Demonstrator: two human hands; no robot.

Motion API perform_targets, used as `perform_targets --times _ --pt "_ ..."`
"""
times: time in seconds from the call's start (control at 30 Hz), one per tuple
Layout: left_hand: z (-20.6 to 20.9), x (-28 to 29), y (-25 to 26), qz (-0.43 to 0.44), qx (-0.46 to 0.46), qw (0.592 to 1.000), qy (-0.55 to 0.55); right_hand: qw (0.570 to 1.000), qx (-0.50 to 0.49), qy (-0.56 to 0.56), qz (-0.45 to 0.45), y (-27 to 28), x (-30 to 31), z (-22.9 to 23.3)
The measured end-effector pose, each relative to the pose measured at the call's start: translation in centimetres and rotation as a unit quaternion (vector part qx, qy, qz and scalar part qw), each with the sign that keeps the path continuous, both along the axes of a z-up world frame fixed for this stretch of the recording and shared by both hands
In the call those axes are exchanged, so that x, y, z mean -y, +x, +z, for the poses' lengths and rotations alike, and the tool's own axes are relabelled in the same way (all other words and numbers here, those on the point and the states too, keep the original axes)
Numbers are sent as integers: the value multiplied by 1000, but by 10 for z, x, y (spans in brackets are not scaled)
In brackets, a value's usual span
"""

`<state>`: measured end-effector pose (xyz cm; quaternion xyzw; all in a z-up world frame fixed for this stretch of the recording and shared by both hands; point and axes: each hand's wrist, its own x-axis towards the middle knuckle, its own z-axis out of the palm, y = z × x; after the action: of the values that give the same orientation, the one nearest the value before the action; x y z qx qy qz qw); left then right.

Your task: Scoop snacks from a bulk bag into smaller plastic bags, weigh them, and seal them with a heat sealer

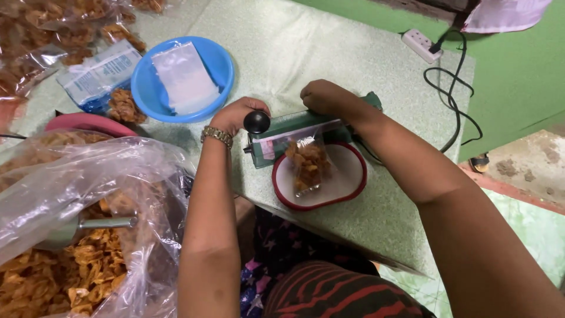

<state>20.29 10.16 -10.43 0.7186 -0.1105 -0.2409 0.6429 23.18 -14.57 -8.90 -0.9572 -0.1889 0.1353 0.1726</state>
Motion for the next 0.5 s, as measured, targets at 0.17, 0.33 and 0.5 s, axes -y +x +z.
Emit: perform_targets --times 0.17,0.33,0.5 --pt "15 5 1 8 25 999 28 1000 16 21 -16 -9 0 11" --pt "26 9 1 12 29 999 35 999 34 28 -25 -17 -4 28" --pt "46 5 -14 1 71 994 80 998 29 28 -51 -52 -16 67"
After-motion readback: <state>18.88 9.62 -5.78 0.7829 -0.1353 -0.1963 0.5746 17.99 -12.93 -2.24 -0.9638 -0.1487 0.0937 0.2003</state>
